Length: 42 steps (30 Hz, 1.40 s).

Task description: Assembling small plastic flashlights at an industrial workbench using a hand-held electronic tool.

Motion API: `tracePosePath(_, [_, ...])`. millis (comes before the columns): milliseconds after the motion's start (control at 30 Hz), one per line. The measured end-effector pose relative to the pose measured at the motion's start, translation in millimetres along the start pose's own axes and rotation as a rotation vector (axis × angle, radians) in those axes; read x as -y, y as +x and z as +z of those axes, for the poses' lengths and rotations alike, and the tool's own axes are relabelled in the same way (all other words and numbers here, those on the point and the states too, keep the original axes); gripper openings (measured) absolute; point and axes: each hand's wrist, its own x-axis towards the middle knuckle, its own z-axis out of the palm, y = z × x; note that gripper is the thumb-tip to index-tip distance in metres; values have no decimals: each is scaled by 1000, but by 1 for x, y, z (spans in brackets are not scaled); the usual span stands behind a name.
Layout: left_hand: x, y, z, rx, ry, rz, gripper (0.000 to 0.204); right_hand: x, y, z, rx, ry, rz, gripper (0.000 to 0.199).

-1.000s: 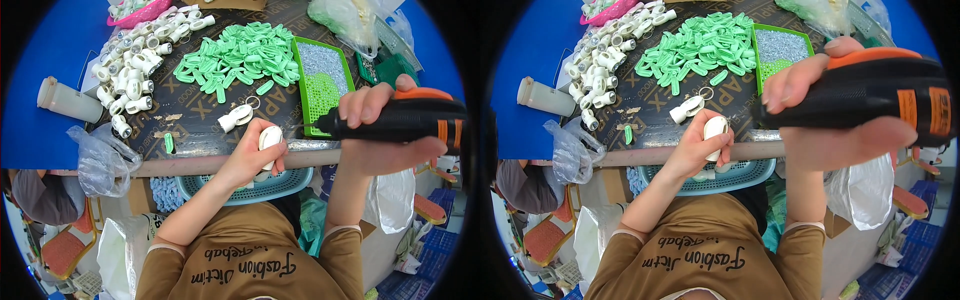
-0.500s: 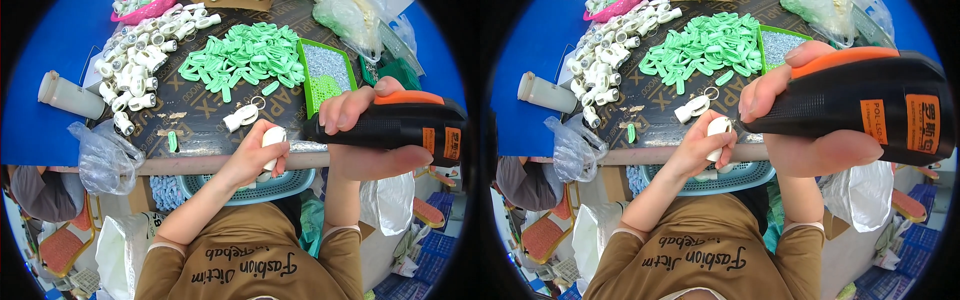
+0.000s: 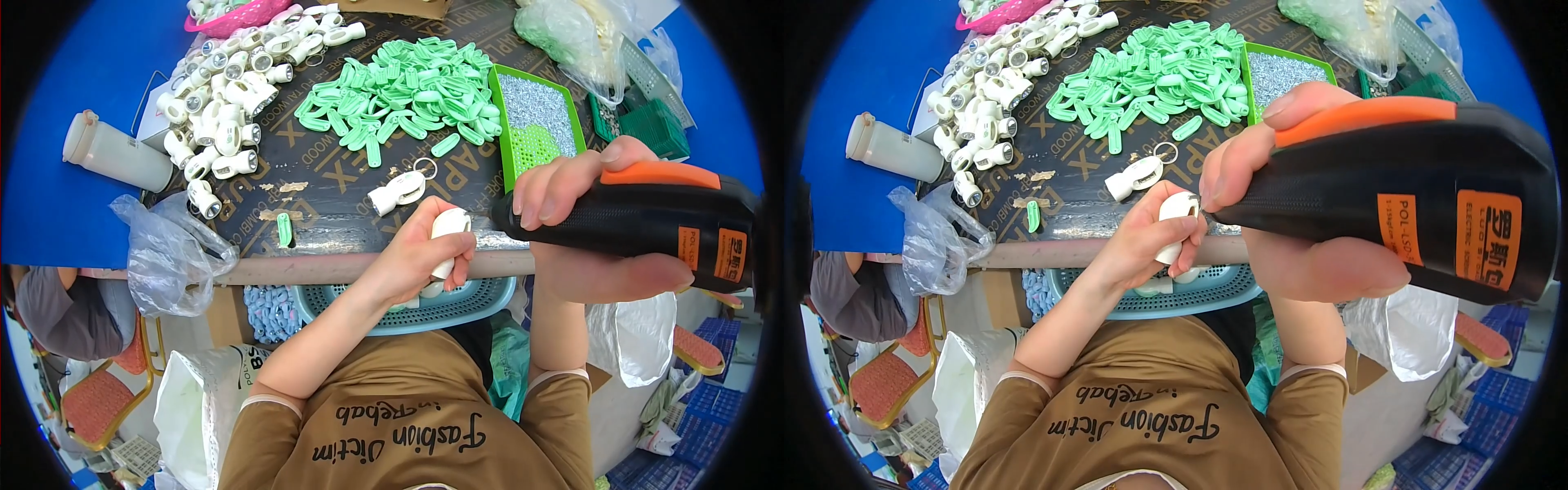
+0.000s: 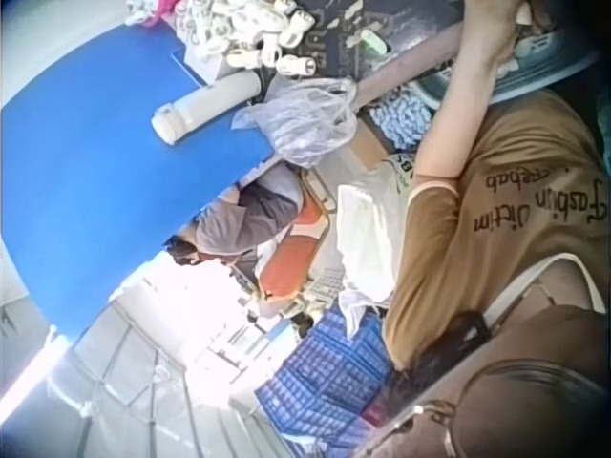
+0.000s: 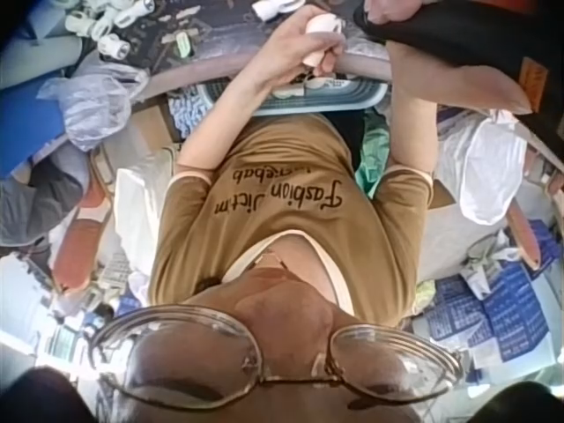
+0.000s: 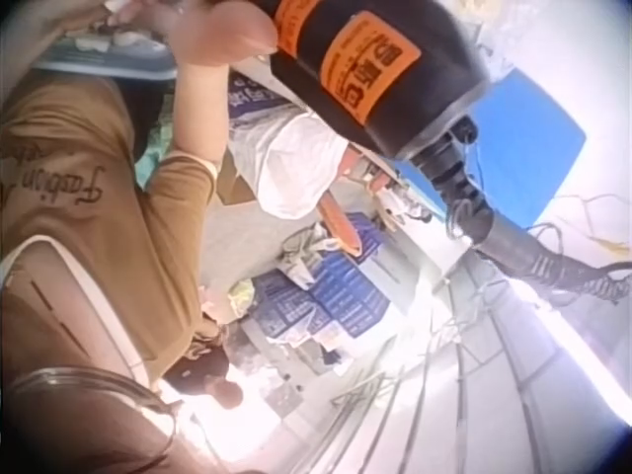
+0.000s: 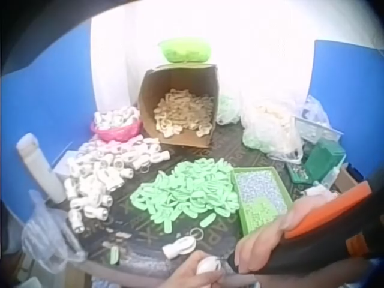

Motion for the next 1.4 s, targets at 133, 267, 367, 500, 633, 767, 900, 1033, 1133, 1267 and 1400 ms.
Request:
tracePosePath(133, [0, 0, 1, -2, -14, -4, 28, 0, 0, 2, -6, -3, 1, 90])
tracePosePath(267, [0, 1, 1, 11, -21, -7, 28, 2, -1, 4, -51, -40, 4, 89])
tracePosePath(367, [0, 0, 0, 11, -11, -7, 27, -1, 0, 4, -78, -30, 6, 89])
tracePosePath(500, [0, -1, 0, -1, -9, -16, 27, -4, 1, 4, -33, -23, -7, 88])
tracePosePath(633, [2, 0, -2, 14, -12, -15, 27, -2, 0, 9, -66, -52, -7, 88])
tracePosePath(767, [2, -1, -2, 11, -12, -16, 27, -5, 0, 10, -139, -59, 25, 85])
tracePosePath(900, [1, -2, -3, -2, -16, -36, 27, -5, -1, 11, -140, 13, 42, 82])
tracePosePath(1033, [1, -2, -3, -3, 1, -47, 26, -7, 0, 8, -111, -8, 31, 82])
tracePosePath(1133, [2, -1, -4, -5, 11, -48, 26, -10, 0, 6, 15, -28, 29, 82])
tracePosePath(1267, [1, -2, -4, -3, 27, -43, 26, -12, -2, 6, 21, 27, 28, 81])
tracePosePath(1400, [3, -1, -4, 5, 26, -40, 27, -14, -3, 6, 30, 22, 26, 81])
